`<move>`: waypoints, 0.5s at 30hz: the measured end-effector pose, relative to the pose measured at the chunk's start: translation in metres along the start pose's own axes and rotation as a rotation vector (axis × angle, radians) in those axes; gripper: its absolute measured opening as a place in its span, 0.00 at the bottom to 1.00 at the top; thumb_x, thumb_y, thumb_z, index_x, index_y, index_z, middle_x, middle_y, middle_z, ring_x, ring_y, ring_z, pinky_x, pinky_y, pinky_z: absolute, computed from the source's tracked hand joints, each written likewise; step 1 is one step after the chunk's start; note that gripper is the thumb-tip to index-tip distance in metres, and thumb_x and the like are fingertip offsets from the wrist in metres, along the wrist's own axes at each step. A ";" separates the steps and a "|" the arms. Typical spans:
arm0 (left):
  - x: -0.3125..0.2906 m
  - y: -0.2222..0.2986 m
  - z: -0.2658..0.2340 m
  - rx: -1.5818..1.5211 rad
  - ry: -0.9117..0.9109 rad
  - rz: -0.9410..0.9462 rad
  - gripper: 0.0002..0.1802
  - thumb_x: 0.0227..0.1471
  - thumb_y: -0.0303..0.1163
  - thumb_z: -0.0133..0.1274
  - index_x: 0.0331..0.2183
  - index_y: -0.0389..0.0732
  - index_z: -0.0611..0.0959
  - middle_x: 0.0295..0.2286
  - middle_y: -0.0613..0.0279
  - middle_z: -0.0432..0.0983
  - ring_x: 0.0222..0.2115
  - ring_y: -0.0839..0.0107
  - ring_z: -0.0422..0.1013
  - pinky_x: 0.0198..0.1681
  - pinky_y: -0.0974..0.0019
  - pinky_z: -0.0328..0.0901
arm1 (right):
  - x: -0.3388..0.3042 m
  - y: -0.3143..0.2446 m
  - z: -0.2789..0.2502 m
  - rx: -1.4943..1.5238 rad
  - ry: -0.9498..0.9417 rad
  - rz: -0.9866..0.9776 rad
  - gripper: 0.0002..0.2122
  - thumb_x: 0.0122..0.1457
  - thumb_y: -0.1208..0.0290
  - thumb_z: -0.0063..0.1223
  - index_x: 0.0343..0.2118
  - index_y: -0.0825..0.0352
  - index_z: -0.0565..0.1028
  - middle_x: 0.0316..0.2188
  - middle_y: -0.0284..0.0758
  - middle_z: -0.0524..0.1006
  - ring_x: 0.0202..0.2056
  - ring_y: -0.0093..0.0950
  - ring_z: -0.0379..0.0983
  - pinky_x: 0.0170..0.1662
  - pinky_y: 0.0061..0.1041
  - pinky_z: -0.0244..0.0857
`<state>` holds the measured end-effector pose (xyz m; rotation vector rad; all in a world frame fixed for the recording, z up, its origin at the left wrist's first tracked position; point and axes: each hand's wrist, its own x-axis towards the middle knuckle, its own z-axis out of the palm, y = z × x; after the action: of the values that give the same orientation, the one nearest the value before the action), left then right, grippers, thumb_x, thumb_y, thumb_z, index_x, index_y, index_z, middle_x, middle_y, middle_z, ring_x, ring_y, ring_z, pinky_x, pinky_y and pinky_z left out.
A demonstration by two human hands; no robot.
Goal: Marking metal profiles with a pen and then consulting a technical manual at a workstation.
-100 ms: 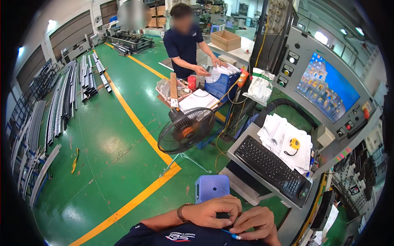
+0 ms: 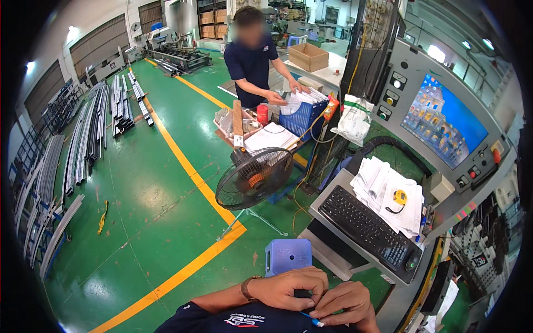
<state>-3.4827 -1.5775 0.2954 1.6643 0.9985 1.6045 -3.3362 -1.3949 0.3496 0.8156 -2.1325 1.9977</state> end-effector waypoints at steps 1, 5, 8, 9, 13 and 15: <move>-0.002 -0.001 0.000 0.003 -0.001 0.000 0.06 0.62 0.31 0.59 0.33 0.41 0.80 0.36 0.60 0.76 0.43 0.57 0.71 0.56 0.52 0.61 | 0.000 0.001 -0.001 0.000 -0.001 -0.003 0.08 0.53 0.82 0.74 0.36 0.76 0.87 0.33 0.45 0.85 0.32 0.38 0.84 0.36 0.32 0.75; -0.010 -0.007 -0.006 -0.031 -0.025 -0.020 0.06 0.63 0.31 0.61 0.35 0.41 0.82 0.37 0.60 0.77 0.43 0.58 0.73 0.55 0.52 0.63 | -0.001 0.003 -0.005 -0.152 -0.052 0.026 0.16 0.45 0.75 0.79 0.39 0.72 0.89 0.34 0.42 0.87 0.32 0.34 0.87 0.33 0.26 0.77; -0.012 0.003 -0.015 0.006 0.068 -0.045 0.04 0.61 0.28 0.63 0.37 0.40 0.84 0.39 0.59 0.79 0.44 0.59 0.75 0.53 0.54 0.67 | -0.012 0.004 -0.007 0.040 0.050 0.146 0.19 0.44 0.73 0.81 0.40 0.75 0.88 0.33 0.48 0.87 0.33 0.35 0.87 0.33 0.27 0.78; -0.011 0.012 -0.021 0.028 0.166 -0.091 0.05 0.60 0.26 0.65 0.39 0.39 0.85 0.41 0.58 0.81 0.45 0.60 0.76 0.52 0.55 0.68 | -0.016 0.005 -0.008 0.221 0.154 0.257 0.21 0.43 0.72 0.82 0.41 0.76 0.88 0.33 0.50 0.86 0.34 0.36 0.86 0.34 0.28 0.78; 0.005 0.083 -0.055 0.325 0.412 0.096 0.22 0.52 0.25 0.72 0.48 0.38 0.83 0.44 0.52 0.81 0.47 0.59 0.78 0.54 0.56 0.70 | -0.034 0.035 -0.017 0.295 0.393 0.126 0.23 0.47 0.72 0.80 0.46 0.78 0.85 0.32 0.50 0.84 0.31 0.38 0.84 0.31 0.27 0.75; 0.013 0.132 -0.069 0.626 0.525 0.318 0.31 0.46 0.29 0.77 0.51 0.39 0.82 0.46 0.49 0.81 0.48 0.56 0.78 0.54 0.55 0.70 | -0.035 0.039 -0.015 0.295 0.429 0.150 0.21 0.51 0.73 0.78 0.46 0.78 0.84 0.32 0.50 0.84 0.31 0.37 0.84 0.31 0.27 0.74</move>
<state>-3.5384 -1.6410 0.4190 1.9058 1.7050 2.1597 -3.3277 -1.3706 0.3014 0.2200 -1.7284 2.3373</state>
